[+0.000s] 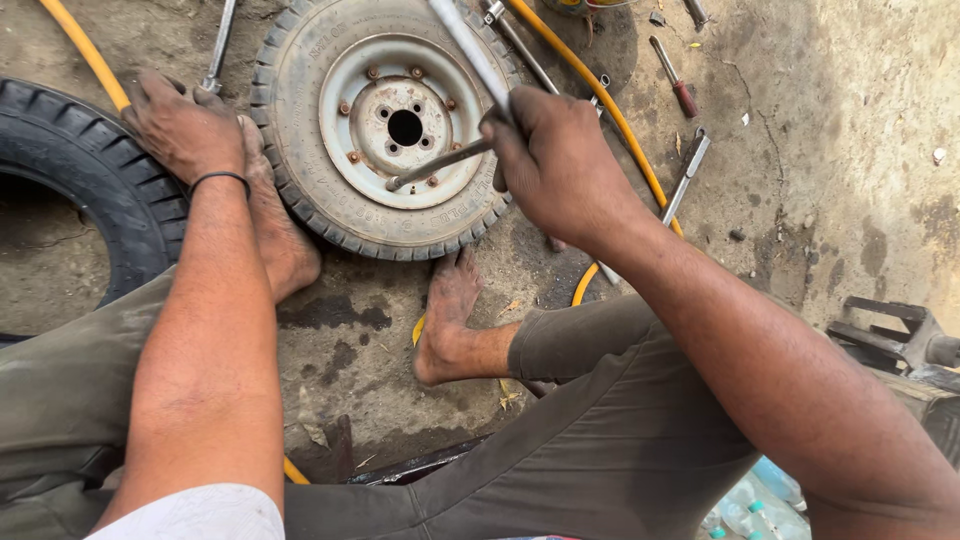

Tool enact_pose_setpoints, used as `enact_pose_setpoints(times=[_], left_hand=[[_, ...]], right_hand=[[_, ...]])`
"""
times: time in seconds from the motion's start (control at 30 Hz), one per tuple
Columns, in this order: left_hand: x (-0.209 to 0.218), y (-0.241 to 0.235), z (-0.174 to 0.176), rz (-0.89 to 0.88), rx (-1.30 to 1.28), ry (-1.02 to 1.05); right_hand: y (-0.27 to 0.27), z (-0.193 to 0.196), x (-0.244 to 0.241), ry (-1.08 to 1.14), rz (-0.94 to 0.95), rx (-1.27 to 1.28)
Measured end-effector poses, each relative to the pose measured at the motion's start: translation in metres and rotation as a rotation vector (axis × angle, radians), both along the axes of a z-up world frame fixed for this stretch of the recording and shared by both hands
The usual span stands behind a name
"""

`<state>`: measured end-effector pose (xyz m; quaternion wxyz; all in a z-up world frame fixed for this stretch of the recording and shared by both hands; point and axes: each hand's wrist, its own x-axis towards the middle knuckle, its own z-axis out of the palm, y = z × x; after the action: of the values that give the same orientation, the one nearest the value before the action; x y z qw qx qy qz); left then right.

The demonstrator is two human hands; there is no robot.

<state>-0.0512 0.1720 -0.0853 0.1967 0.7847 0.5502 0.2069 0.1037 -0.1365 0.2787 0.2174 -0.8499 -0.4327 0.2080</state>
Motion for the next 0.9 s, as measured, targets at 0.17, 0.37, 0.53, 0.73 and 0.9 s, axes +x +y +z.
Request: enact_pose_setpoints(times=[0.17,0.37,0.53,0.73,0.9], left_hand=[[-0.012,-0.039,0.052,-0.032,0.112,-0.120],[0.028,-0.054,0.170,0.064,-0.057,-0.711],[0.058,-0.107,0.297,-0.610,0.547,-0.701],[0.080,-0.150,0.334,-0.983,0.439,-0.305],[0.085,-0.141,0.340,-0.964,0.353,-0.023]], right_hand=[[0.003,-0.017,0.001,-0.199,0.143,-0.049],[0.008,-0.013,-0.031,-0.358,0.073,-0.010],[0.011,-0.018,-0.026,-0.370,0.051,-0.002],[-0.026,-0.019,-0.048,-0.448,0.045,0.067],[-0.042,-0.014,-0.032,-0.482,0.045,-0.070]])
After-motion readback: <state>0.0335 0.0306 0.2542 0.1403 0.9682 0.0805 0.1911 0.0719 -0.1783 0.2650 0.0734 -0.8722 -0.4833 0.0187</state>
